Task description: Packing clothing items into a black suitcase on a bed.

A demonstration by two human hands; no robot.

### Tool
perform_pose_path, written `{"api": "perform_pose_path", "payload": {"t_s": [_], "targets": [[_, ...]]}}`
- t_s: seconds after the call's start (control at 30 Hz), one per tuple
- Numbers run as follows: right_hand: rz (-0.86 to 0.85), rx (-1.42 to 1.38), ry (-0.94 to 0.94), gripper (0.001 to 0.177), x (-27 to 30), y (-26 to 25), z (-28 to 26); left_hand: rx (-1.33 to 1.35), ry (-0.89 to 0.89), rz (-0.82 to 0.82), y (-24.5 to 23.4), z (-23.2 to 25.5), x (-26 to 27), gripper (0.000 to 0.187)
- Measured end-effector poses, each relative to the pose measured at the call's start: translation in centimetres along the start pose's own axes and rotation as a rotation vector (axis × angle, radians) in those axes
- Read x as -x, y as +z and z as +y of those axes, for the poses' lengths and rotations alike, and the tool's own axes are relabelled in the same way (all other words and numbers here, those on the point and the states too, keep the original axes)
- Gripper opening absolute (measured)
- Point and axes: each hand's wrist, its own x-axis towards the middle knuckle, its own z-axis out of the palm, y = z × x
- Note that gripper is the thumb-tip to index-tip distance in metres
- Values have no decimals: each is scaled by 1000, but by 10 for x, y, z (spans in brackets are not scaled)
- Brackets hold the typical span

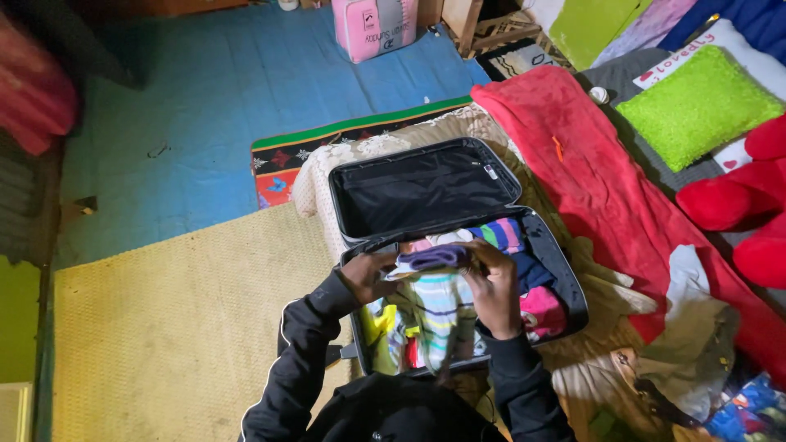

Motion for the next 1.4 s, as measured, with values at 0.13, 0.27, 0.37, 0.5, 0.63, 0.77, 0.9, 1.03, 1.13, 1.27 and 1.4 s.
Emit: {"api": "perform_pose_path", "payload": {"t_s": [0.13,0.27,0.37,0.5,0.63,0.77,0.9,1.03,1.13,1.27,1.4], "targets": [[-8,-205,80,7,0,-9,-1,384,-51,-96,6,9,5,53],[-42,-300,118,8,0,-13,-2,629,-10,-79,35,-43,3,58],[-43,-325,184,7,-2,-20,2,907,-154,-33,36,-39,-3,63],[-17,-274,206,9,-5,-30,-1,889,-127,-56,43,-45,-12,55],[-12,-319,211,13,-7,-36,-1,765,-19,40,60,-64,-18,29],[-21,-288,224,13,-8,-45,10,610,64,267,46,-31,-23,22],[2,-317,213,13,-11,-41,-7,462,67,374,31,24,-23,24],[90,-307,153,19,-17,-29,-22,278,110,520,42,34,-29,25],[163,-161,178,21,-14,-21,-19,251,116,619,61,29,-26,25],[287,-146,365,23,-14,-11,-27,363,147,622,69,42,-20,38],[323,4,61,20,-13,-6,-40,148,192,631,82,55,-18,75]]}}
